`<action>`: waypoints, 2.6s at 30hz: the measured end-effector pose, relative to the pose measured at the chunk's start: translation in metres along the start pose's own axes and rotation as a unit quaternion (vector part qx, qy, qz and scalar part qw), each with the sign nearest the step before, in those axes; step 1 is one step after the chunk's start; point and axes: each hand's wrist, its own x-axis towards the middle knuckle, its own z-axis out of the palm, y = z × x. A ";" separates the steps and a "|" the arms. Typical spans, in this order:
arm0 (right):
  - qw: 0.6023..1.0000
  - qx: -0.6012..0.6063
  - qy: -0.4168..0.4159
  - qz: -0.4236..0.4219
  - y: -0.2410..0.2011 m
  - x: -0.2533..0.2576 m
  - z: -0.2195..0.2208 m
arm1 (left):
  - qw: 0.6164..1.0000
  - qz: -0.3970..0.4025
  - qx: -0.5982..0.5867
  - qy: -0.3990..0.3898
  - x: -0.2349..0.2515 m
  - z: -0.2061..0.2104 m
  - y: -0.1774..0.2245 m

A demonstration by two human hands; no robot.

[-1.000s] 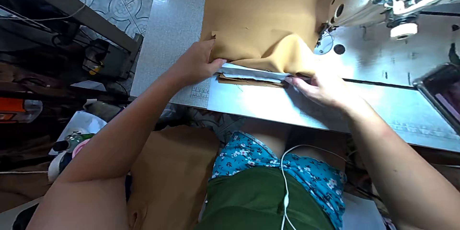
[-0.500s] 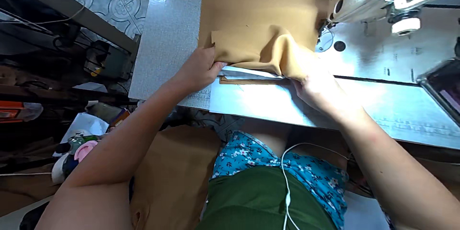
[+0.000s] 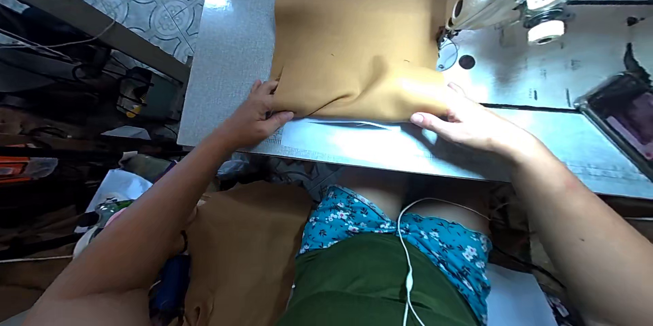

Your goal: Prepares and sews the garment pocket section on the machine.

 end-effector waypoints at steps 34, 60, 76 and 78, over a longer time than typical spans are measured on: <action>0.936 -0.125 0.258 0.206 -0.053 -0.056 0.081 | 0.989 -0.006 0.035 -0.143 -0.005 -0.009 0.004; 0.936 -0.171 0.298 0.071 -0.098 -0.023 0.095 | 0.969 0.216 0.116 0.034 0.090 0.093 0.057; 0.941 -0.138 0.286 0.120 -0.091 -0.038 0.089 | 0.970 0.215 0.108 0.015 0.088 0.091 0.057; 0.923 -0.174 0.305 0.156 -0.087 -0.038 0.081 | 0.971 0.213 0.110 0.022 0.087 0.092 0.057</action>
